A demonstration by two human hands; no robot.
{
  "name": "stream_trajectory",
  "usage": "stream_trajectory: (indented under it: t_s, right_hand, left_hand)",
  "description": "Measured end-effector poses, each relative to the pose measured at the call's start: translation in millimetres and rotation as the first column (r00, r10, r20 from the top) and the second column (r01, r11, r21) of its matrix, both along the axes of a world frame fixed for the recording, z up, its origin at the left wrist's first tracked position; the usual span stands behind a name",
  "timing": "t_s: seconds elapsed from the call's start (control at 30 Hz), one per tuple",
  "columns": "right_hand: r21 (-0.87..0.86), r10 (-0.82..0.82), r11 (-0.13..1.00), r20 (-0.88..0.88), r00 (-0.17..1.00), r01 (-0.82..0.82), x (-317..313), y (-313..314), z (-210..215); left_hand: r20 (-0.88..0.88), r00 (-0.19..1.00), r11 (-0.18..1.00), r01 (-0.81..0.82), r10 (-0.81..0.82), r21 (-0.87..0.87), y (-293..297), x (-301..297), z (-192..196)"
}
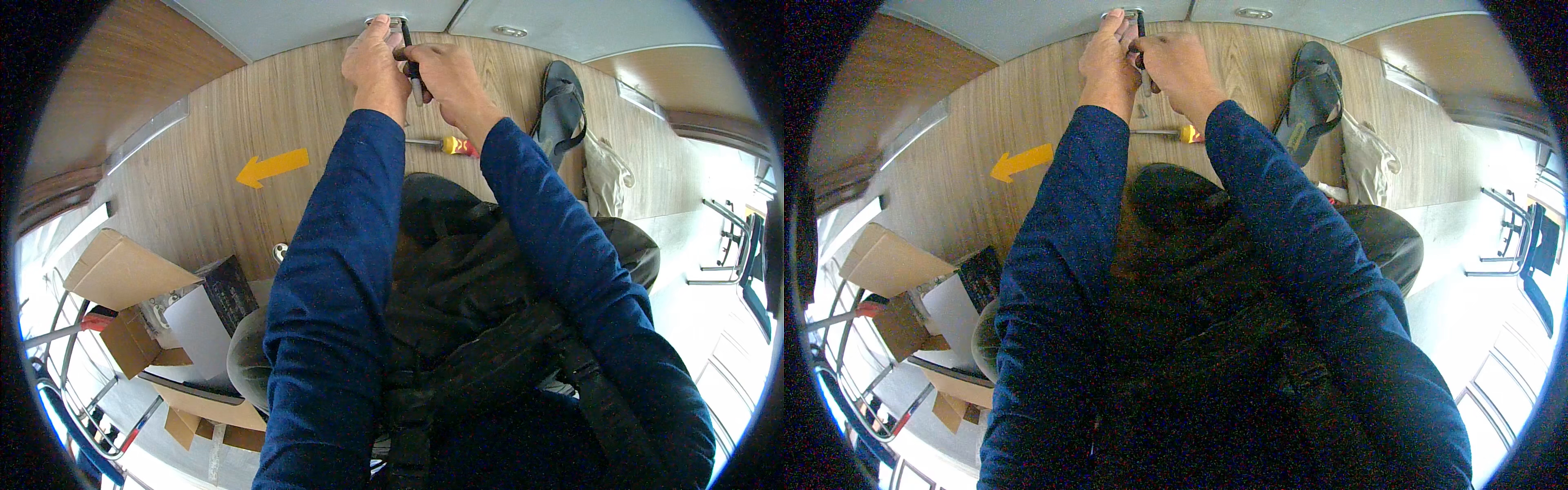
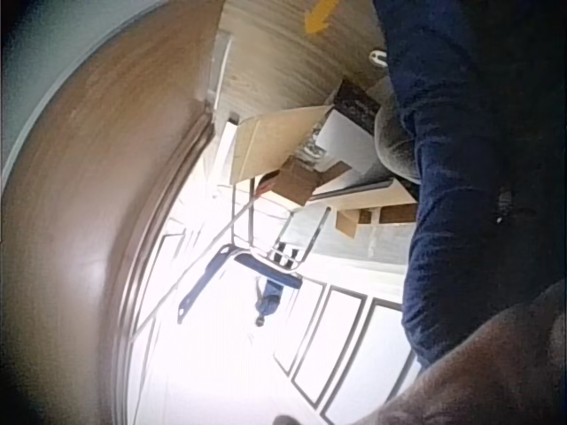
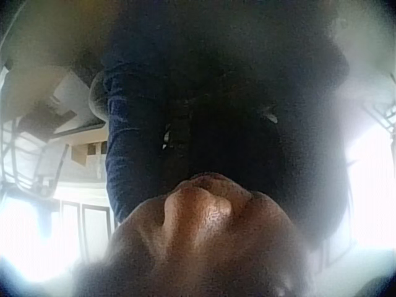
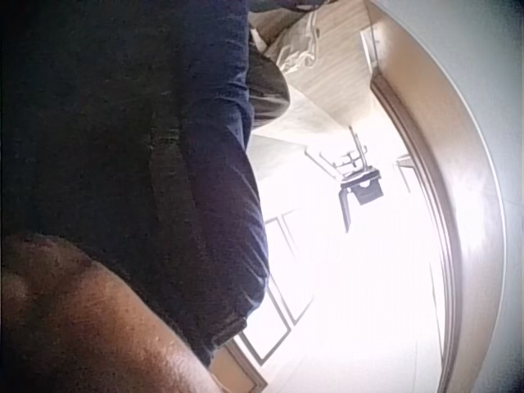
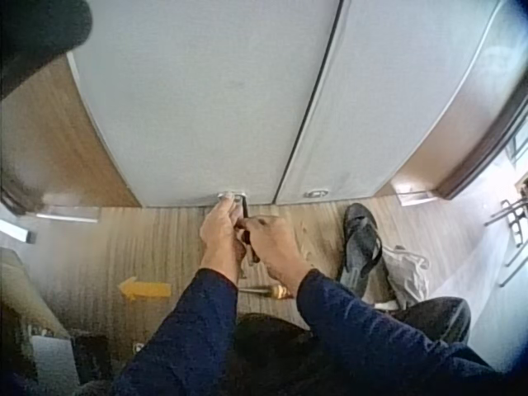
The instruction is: The person sits on the floor and installs a lock mechanism into a cabinet door. They use a screwdriver to secure the lock and handle various small parts from a cardboard box.
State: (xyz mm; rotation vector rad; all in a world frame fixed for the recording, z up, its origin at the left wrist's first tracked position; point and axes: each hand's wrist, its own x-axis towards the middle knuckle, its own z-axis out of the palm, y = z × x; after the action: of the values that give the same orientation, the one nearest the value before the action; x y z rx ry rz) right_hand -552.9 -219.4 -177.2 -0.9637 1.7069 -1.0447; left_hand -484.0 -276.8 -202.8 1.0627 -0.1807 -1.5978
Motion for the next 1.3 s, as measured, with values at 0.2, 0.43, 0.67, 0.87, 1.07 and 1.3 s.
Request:
stream_trajectory:
  t_s: [0.2,0.43,0.67,0.87,1.07,1.3]
  right_hand:
    - [0.062,0.016,0.998,-0.072,0.997,-0.012,-2.5,-1.7,-6.7]
    - [0.092,0.047,0.995,-0.111,0.993,-0.036,-10.3,-2.3,-6.3]
    - [-0.013,0.12,0.992,-0.265,0.957,-0.128,-13.3,0.3,-13.0]
    - [-0.078,-0.181,0.982,-0.132,0.975,0.171,-5.0,14.9,8.2]
    - [0.15,0.24,0.97,-0.433,0.869,-0.193,-22.9,26.9,7.5]
    - [0.147,0.196,0.972,-0.067,0.978,-0.185,-7.9,13.2,2.7]
  left_hand:
    - [-0.017,1.0,1.0,-0.009,0.008,-0.014,-3.7,-0.4,-5.6]
    - [-0.018,1.0,1.0,-0.015,0.015,-0.002,-3.2,-1.3,-1.9]
    - [-0.053,0.999,0.998,0.003,-0.006,-0.056,-6.0,-2.3,-11.9]
    - [-0.049,0.99,0.969,0.115,-0.128,-0.218,-12.3,1.6,-40.5]
    - [-0.055,0.987,0.988,0.15,-0.152,-0.033,-3.6,-1.4,-9.1]
    - [0.146,0.989,1.0,-0.002,-0.002,0.027,-21.9,-6.2,-20.7]
